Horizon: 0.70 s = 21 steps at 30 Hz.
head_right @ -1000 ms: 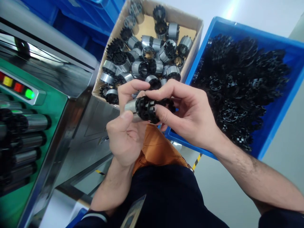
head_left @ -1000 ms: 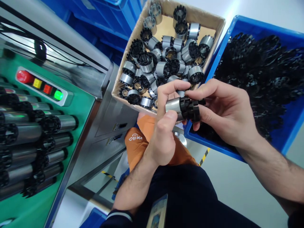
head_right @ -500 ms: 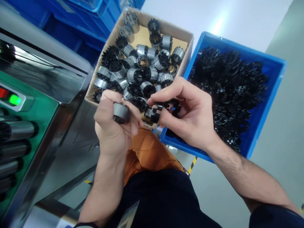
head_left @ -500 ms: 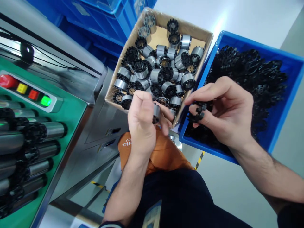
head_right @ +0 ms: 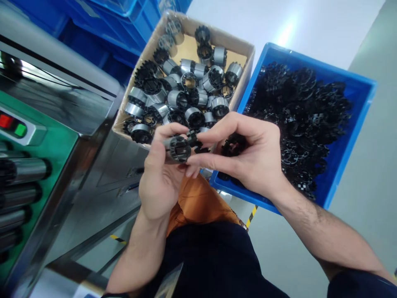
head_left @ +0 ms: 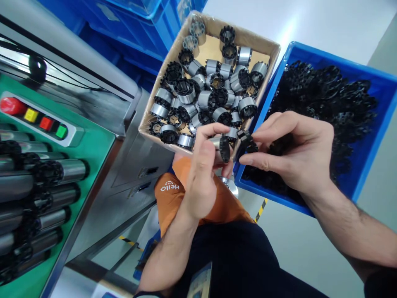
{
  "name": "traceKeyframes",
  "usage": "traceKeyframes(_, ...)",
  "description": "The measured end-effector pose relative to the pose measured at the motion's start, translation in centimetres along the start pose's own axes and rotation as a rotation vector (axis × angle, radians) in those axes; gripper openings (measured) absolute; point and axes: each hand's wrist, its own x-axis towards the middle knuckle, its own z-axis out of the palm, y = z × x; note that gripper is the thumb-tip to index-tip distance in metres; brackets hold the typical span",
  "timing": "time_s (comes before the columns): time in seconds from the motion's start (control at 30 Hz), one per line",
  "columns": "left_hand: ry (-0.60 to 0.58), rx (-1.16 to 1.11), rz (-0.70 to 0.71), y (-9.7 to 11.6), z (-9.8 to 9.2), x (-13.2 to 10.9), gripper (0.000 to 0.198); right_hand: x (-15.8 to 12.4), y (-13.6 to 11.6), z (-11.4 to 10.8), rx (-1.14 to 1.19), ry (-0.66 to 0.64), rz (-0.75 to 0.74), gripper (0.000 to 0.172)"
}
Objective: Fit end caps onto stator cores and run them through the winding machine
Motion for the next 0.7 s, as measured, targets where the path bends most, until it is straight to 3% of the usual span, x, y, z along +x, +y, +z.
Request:
traceKeyframes(0.27, -0.019, 0.094, 0.008, 0.3, 1.2, -0.6, 0.042, -0.2, -0.3, 0.4, 0.047, -0.033, 0.065, 0.037)
traceKeyframes(0.4, -0.004, 0.090, 0.010, 0.5, 0.9, -0.5, 0.039, -0.3, -0.5, 0.5, 0.027, -0.053, 0.071, 0.035)
traceKeyframes(0.53, -0.017, 0.121, 0.006, 0.2, 0.4, -0.5, 0.038, -0.5, -0.5, 1.1, 0.077, -0.006, 0.177, 0.030)
traceKeyframes(0.7, -0.116, 0.173, 0.050, -0.2, 0.0, -1.0, 0.040, -0.4, -0.4, 1.2, 0.060, -0.087, 0.163, 0.026)
